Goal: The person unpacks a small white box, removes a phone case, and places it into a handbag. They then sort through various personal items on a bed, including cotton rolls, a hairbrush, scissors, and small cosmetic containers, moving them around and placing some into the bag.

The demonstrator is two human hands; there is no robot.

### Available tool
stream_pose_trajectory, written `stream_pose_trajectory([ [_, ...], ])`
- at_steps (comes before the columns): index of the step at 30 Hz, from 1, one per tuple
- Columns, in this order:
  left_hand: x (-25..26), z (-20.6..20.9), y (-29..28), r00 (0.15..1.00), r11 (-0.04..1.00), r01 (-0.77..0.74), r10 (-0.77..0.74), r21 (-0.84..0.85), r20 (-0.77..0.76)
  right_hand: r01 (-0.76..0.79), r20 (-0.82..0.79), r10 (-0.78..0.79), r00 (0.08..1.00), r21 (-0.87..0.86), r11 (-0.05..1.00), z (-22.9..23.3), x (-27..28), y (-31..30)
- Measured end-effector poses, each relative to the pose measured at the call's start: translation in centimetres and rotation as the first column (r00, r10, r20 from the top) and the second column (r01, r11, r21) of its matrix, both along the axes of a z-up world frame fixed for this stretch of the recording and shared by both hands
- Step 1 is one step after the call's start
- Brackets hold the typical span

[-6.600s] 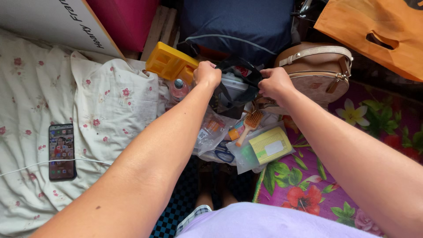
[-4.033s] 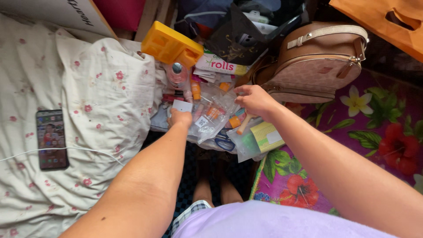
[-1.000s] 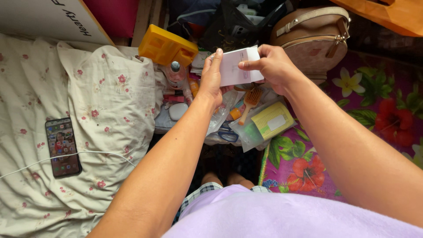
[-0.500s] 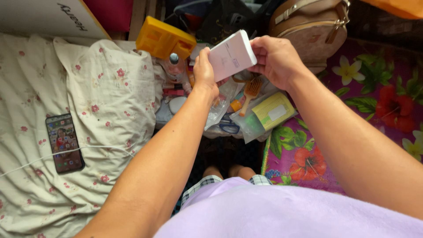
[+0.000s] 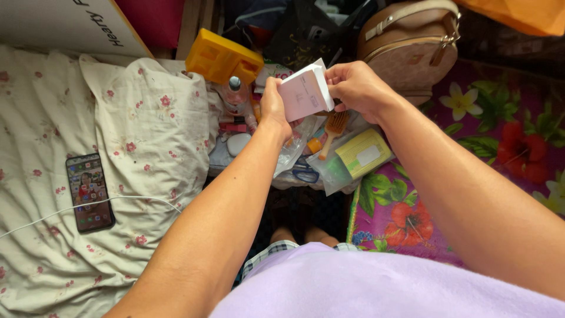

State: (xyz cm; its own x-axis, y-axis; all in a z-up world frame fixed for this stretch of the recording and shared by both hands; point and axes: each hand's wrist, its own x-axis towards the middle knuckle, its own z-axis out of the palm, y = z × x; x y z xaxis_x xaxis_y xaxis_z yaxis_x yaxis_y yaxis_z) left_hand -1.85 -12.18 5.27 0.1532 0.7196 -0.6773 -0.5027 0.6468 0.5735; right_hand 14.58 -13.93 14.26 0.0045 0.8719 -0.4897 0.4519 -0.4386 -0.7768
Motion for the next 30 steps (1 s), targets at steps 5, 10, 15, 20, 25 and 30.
stream_pose_trajectory([
  [5,0.6,2.8,0.1,0.997,0.994,0.072,-0.073,-0.082,-0.001,-0.052,0.011,0.051,0.999,0.064,0.997,1.4,0.3,0.6],
  [10,1.8,2.6,2.1,0.975,0.986,0.159,-0.149,-0.050,0.165,-0.116,0.117,0.105,0.988,0.093,0.989,3.1,0.8,0.8],
  [15,2.3,1.6,3.2,0.953,0.973,0.205,-0.173,-0.108,0.249,-0.137,0.207,0.100,0.973,0.174,0.975,3.6,1.3,0.7],
  [20,3.8,1.5,2.9,0.943,0.983,0.175,-0.151,-0.055,0.295,-0.171,0.363,0.072,0.929,0.250,0.953,3.1,1.8,2.2],
  [25,4.4,2.5,4.0,0.948,0.991,0.125,-0.103,-0.052,0.301,-0.228,0.404,0.081,0.911,0.333,0.915,2.5,2.6,3.9],
  [30,5.7,3.8,4.3,0.974,0.990,0.073,-0.046,-0.118,0.223,-0.302,0.499,0.099,0.861,0.344,0.889,2.8,3.4,5.6],
])
